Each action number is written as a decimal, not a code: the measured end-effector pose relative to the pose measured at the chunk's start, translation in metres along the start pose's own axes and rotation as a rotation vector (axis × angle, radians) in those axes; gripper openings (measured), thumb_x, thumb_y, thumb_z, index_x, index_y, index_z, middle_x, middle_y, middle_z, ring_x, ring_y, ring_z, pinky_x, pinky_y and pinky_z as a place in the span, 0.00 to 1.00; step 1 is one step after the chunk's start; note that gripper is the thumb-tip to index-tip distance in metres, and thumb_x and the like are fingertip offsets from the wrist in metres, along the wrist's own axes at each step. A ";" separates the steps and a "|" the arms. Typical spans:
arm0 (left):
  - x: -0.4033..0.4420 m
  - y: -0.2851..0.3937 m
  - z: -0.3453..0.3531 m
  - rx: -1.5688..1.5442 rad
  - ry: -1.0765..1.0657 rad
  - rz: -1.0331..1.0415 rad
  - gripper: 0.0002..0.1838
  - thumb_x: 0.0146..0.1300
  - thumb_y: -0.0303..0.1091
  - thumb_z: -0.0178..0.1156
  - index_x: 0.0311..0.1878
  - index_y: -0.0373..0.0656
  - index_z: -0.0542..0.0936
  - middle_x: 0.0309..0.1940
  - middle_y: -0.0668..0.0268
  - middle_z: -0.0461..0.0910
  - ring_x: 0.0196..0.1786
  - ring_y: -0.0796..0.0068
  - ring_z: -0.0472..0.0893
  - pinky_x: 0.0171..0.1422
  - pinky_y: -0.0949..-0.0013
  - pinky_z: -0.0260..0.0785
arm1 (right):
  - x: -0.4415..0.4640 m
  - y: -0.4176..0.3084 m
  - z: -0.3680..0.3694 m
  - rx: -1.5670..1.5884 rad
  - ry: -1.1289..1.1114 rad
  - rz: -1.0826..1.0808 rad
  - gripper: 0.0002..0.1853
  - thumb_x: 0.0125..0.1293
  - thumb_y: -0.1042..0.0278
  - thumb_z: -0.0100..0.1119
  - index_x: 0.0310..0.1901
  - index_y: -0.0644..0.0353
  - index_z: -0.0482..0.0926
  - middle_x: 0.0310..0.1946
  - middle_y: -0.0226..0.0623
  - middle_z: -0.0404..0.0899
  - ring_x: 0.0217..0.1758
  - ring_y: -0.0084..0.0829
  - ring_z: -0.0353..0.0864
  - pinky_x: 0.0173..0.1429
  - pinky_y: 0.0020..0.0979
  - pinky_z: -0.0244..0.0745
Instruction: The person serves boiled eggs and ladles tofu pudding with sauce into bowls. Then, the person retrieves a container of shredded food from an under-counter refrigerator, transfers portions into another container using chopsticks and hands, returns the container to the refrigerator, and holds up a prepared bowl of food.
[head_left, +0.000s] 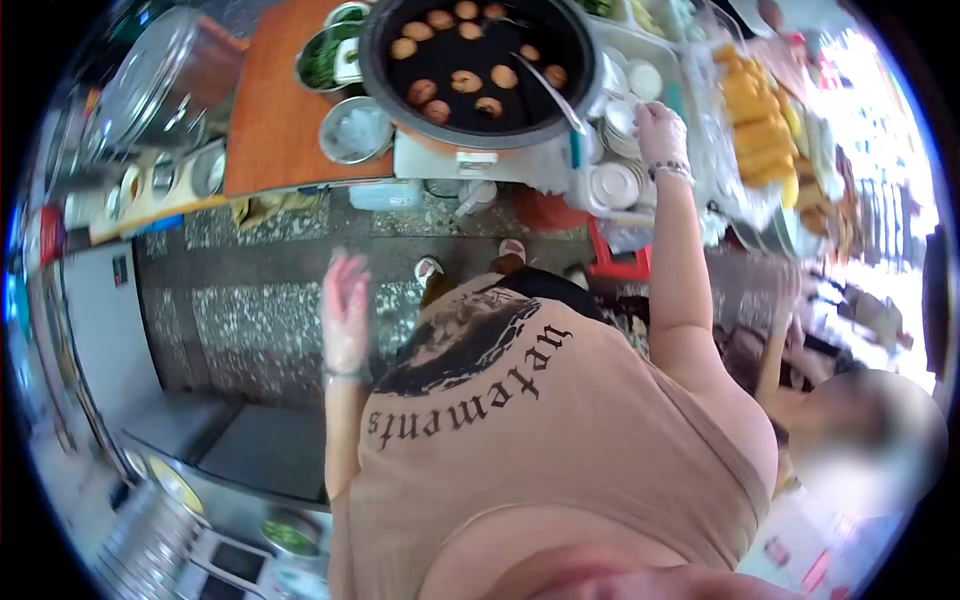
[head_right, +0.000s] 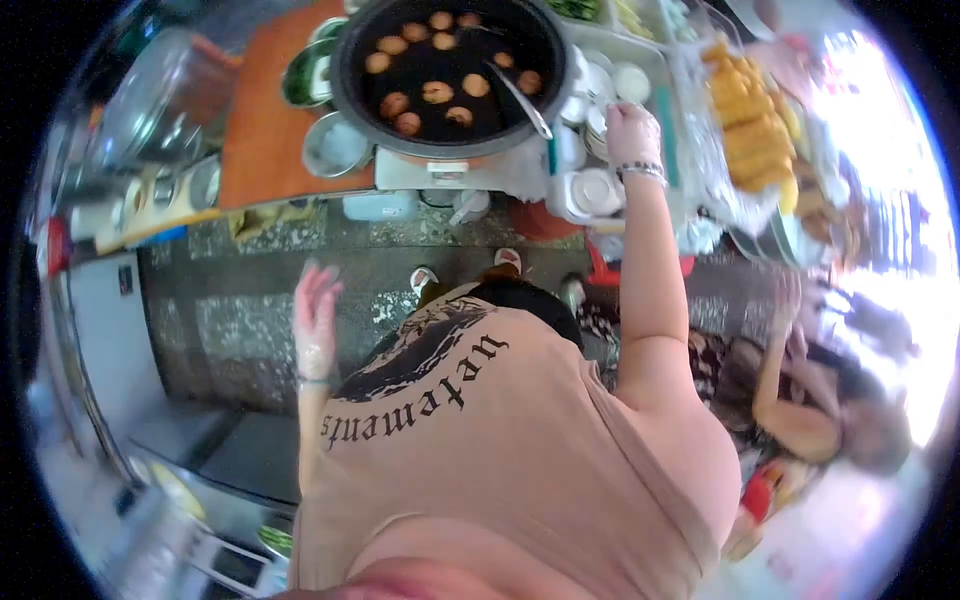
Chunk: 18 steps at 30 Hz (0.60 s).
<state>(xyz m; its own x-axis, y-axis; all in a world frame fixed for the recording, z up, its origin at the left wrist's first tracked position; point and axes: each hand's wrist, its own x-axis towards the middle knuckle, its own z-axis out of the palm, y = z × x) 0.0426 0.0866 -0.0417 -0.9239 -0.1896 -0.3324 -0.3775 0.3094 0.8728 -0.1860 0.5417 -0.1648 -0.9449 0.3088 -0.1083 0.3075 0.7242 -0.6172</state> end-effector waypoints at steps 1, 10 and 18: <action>0.005 -0.010 -0.011 0.000 -0.016 -0.028 0.27 0.71 0.37 0.51 0.70 0.41 0.60 0.62 0.54 0.71 0.60 0.64 0.74 0.66 0.64 0.64 | 0.006 0.031 0.010 0.021 -0.052 0.121 0.18 0.63 0.55 0.52 0.43 0.59 0.83 0.38 0.48 0.83 0.45 0.45 0.82 0.52 0.41 0.74; 0.036 0.013 0.030 0.171 -0.211 0.009 0.24 0.67 0.23 0.51 0.66 0.39 0.64 0.57 0.56 0.76 0.52 0.68 0.80 0.56 0.69 0.73 | 0.048 0.011 0.087 -0.360 -0.165 0.041 0.22 0.63 0.54 0.55 0.58 0.48 0.75 0.59 0.42 0.75 0.62 0.43 0.73 0.65 0.41 0.69; 0.022 0.017 0.054 0.218 -0.277 0.005 0.24 0.65 0.21 0.51 0.65 0.37 0.64 0.56 0.55 0.76 0.51 0.70 0.81 0.54 0.70 0.74 | 0.099 -0.012 0.092 -0.529 -0.502 -0.012 0.17 0.65 0.68 0.50 0.53 0.58 0.79 0.56 0.48 0.77 0.60 0.42 0.76 0.62 0.41 0.72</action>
<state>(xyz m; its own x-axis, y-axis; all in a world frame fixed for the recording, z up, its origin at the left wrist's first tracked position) 0.0127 0.1379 -0.0531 -0.8965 0.0633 -0.4384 -0.3494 0.5073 0.7877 -0.2939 0.5072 -0.2394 -0.8473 0.0708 -0.5263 0.1897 0.9660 -0.1755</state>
